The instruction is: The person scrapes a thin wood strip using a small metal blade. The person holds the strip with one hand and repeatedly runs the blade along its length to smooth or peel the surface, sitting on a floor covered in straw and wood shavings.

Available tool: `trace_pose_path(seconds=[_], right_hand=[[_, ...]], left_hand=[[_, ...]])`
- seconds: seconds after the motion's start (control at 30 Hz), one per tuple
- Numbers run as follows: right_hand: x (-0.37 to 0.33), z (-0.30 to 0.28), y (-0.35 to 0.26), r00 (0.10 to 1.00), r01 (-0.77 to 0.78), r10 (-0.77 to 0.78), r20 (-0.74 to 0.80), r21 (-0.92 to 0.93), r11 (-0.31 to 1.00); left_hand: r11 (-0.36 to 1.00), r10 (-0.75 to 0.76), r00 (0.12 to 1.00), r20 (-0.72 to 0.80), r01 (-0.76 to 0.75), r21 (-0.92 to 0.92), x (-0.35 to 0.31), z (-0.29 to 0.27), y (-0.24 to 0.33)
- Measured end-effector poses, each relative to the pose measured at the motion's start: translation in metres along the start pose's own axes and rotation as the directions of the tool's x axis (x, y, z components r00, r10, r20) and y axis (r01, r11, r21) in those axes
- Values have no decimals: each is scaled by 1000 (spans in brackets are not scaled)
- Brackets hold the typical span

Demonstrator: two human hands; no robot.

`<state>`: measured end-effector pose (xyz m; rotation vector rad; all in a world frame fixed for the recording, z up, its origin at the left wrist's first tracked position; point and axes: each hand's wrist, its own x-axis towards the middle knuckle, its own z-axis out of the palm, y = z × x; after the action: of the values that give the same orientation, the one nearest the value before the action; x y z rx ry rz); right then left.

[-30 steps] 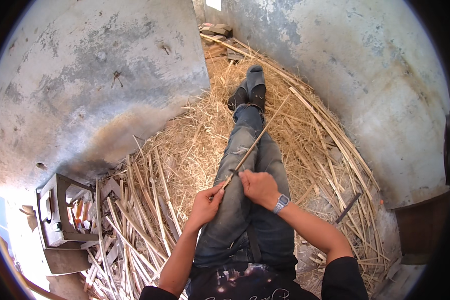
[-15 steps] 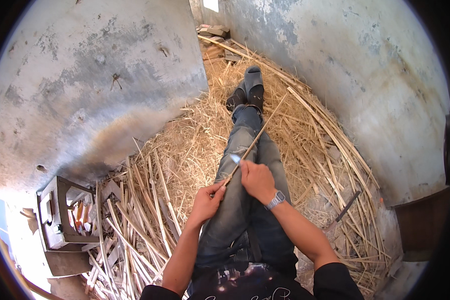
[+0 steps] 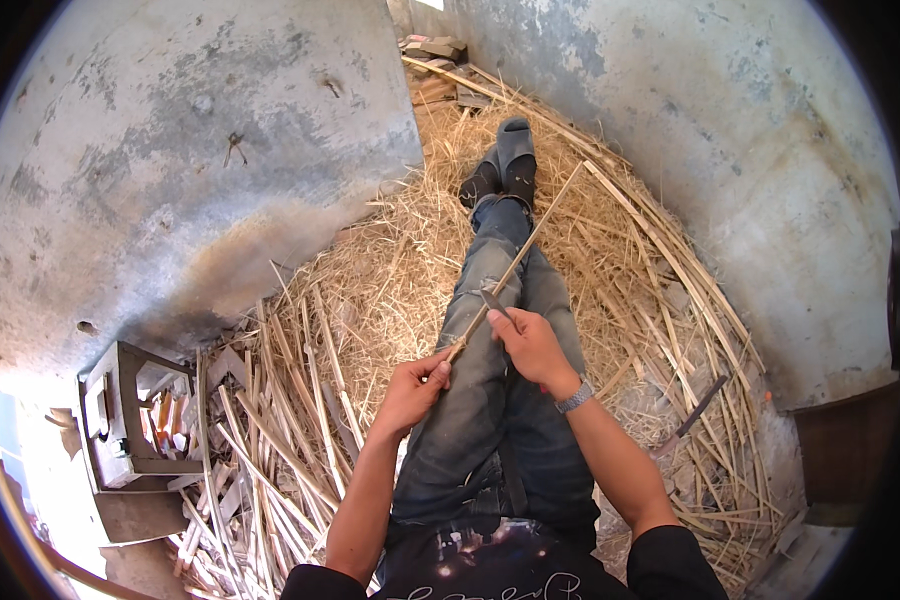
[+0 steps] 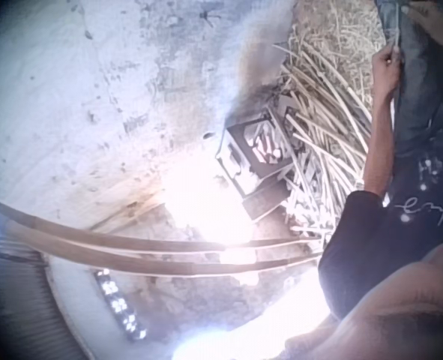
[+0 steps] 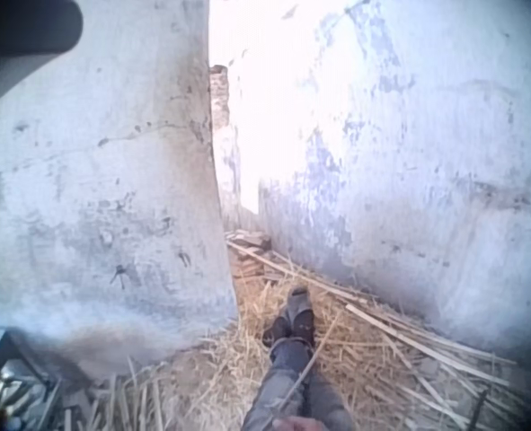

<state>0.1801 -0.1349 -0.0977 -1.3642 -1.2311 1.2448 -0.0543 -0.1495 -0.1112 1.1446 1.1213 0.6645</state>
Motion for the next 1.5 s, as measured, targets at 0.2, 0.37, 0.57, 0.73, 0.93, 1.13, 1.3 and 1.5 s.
trace_pose_path(seconds=[0.2, 0.37, 0.57, 0.73, 0.93, 1.13, 1.3, 1.5], right_hand=[[-10, 22, -10, 988, 130, -149, -37, -321, 938], [-9, 17, -7, 980, 173, -197, -34, -351, 920], [-26, -5, -28, 962, 102, -22, 271, -286, 953], [-31, -17, -28, 993, -6, 23, 117, -145, 989], [-17, -5, -10, 945, 142, -229, -233, -341, 929], [-11, 5, 5, 966, 133, -213, -144, -427, 894], [1, 7, 2, 978, 102, -128, -167, -154, 983], [24, -27, 7, 979, 9, 83, -186, 446, 895]], left_hand=[[981, 121, 987, -107, -102, 167, -9, 19, 0], [919, 267, 949, -169, -198, 342, -11, 32, -9], [848, 343, 922, -181, -221, 482, 0, 32, -13], [947, 178, 976, -129, -134, 293, -2, 24, 6], [976, 74, 996, -51, -62, 207, 0, 15, 15], [993, 6, 1000, -27, -3, 122, 3, 15, 22], [960, -17, 1000, 2, 15, 280, -2, 16, 33], [970, 20, 988, 153, -56, 236, -29, -3, 22]])
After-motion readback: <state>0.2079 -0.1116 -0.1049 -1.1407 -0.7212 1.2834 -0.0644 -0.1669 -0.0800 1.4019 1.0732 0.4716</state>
